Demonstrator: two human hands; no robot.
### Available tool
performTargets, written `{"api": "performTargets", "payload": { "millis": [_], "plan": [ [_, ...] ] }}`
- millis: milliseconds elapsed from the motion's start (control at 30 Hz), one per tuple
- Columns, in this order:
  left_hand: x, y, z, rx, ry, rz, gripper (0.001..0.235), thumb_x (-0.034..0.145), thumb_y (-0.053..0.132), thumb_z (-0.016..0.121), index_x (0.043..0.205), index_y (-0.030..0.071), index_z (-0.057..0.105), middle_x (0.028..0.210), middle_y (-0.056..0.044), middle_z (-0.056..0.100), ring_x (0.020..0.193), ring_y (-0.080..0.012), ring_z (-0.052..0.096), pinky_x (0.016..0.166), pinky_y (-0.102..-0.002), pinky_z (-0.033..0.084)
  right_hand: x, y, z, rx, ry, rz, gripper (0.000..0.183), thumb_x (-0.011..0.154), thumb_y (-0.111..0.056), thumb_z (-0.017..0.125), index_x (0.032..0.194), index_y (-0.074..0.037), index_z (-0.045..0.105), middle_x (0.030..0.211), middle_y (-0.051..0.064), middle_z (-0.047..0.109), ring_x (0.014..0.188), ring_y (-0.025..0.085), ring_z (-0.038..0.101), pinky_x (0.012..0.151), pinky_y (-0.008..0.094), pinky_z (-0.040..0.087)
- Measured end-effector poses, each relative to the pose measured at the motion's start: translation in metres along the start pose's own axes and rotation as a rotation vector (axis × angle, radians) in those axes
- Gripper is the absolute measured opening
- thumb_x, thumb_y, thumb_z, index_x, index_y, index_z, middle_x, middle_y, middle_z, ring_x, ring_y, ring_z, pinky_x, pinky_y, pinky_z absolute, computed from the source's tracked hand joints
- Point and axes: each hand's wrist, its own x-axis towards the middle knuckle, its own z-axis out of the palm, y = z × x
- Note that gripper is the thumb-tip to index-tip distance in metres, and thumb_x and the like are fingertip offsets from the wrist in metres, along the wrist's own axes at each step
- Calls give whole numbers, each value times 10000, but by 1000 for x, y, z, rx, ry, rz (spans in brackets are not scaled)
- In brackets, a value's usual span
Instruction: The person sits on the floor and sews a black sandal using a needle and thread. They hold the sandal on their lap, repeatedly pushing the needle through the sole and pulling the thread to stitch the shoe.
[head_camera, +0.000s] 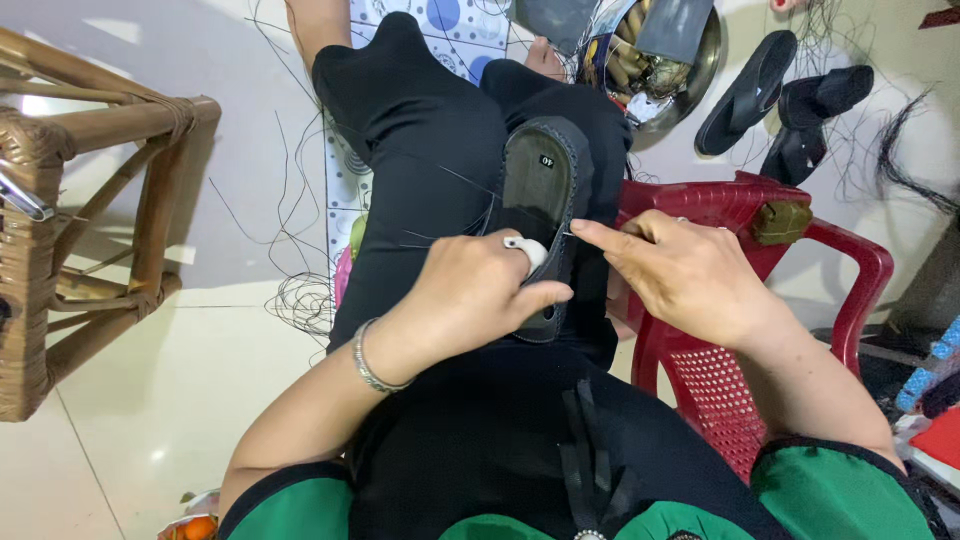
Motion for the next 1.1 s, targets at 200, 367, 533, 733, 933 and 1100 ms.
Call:
{"api": "performTargets", "payload": {
  "millis": [200,367,533,733,933,1100],
  "plan": [
    [-3,10,23,-13,174,98,397,961,351,691,695,57,669,797,-113,608,557,-354,621,433,-494,438,0,-20,-12,-295,120,6,587,972,-192,590,1508,-430,562,840,43,543,465,283,557,357,447,456],
    [7,11,41,15,409,331,257,868,129,607,612,121,584,733,6,491,536,-230,542,414,-368,390,24,-37,6,-389,290,-12,262,949,-244,566,1185,-246,681,756,9,597,568,242,659,502,372,533],
    [13,-3,-12,4,504,440,251,963,167,627,744,45,644,806,-78,565,749,-298,589,636,-393,445,29,-19,23,38,304,22,314,950,-290,667,1241,-179,634,870,44,715,745,336,726,601,480,567],
    [13,-41,-9,209,471,584,81,863,60,687,846,-19,684,903,-167,625,956,-367,580,882,-510,430,26,-17,15,168,349,29,424,943,-271,738,1327,-135,621,965,76,777,846,310,753,709,443,591],
    [2,-21,-8,-1102,184,307,106,936,144,745,915,40,746,1012,-118,740,955,-251,678,886,-402,537,26,-21,20,170,427,5,392,942,-252,762,1295,-110,663,937,71,778,825,296,753,688,412,592],
    [14,-10,-16,-363,366,62,176,946,91,677,904,-79,694,900,-239,687,832,-460,683,677,-491,531,25,-21,28,147,457,40,380,948,-291,765,1284,-130,692,932,29,788,817,244,761,718,357,596]
  ]
}}
